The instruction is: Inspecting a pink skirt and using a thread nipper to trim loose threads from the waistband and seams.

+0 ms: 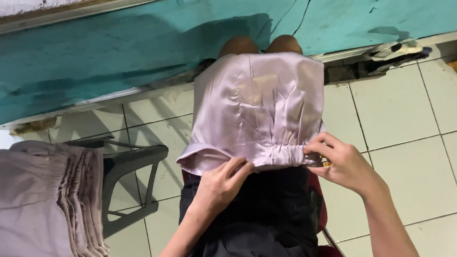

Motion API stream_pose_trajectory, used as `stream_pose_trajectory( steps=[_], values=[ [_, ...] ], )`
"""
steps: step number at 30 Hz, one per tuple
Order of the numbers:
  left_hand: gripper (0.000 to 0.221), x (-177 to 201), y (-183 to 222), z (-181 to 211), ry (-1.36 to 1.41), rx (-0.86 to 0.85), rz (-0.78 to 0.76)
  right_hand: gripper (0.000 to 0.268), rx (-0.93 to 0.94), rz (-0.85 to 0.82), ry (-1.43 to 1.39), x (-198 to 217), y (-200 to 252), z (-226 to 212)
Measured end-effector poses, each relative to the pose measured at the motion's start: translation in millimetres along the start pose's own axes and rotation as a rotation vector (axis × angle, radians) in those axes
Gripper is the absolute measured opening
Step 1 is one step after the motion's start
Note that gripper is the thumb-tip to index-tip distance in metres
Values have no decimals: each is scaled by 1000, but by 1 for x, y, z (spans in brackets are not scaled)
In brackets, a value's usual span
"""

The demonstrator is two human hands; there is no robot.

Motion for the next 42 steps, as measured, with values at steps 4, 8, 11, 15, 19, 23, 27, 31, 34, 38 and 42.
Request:
stream_pose_trajectory(
  steps=[4,8,11,15,19,23,27,31,34,38,42],
  values=[
    [11,5,-1,1,-12,-15,50,33,-13,-4,-26,-1,-1,0],
    [16,3,5,-2,-24,-14,79,31,-23,-17,-46,-7,0,9],
    [17,7,3,-1,-24,-7,89,31,-39,-31,-58,-13,3,18],
    [15,15,-8,-4,-2,-25,141,29,-80,-35,-80,-21,8,32],
    [16,14,-11,-9,29,-19,105,23,-160,0,-196,-26,8,32],
    [10,15,-16,-12,246,2,54,25,-188,-87,-261,-32,15,39],
    [11,12,-12,-16,270,13,-9,22,-156,-72,-259,-37,19,46],
    [9,10,-12,-20,291,4,-30,22,-148,-55,-266,-39,18,45],
    [11,10,-12,-22,277,-17,-23,20,-170,-57,-298,-42,20,48],
    [8,10,-11,-20,289,-26,-1,19,-166,-48,-289,-42,18,47],
    [6,10,-16,-19,242,-72,81,27,-167,-57,-244,-37,16,41]
  ],
)
Point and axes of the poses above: each hand's wrist, its own y-axis away from the middle knuckle, its own x-axis out of the back of the hand, z = x × y, the point moved 2 cm from there along -y, towards the middle knuckle, and after that the axes turned 8 degrees about -x, right-handed, at the moved point
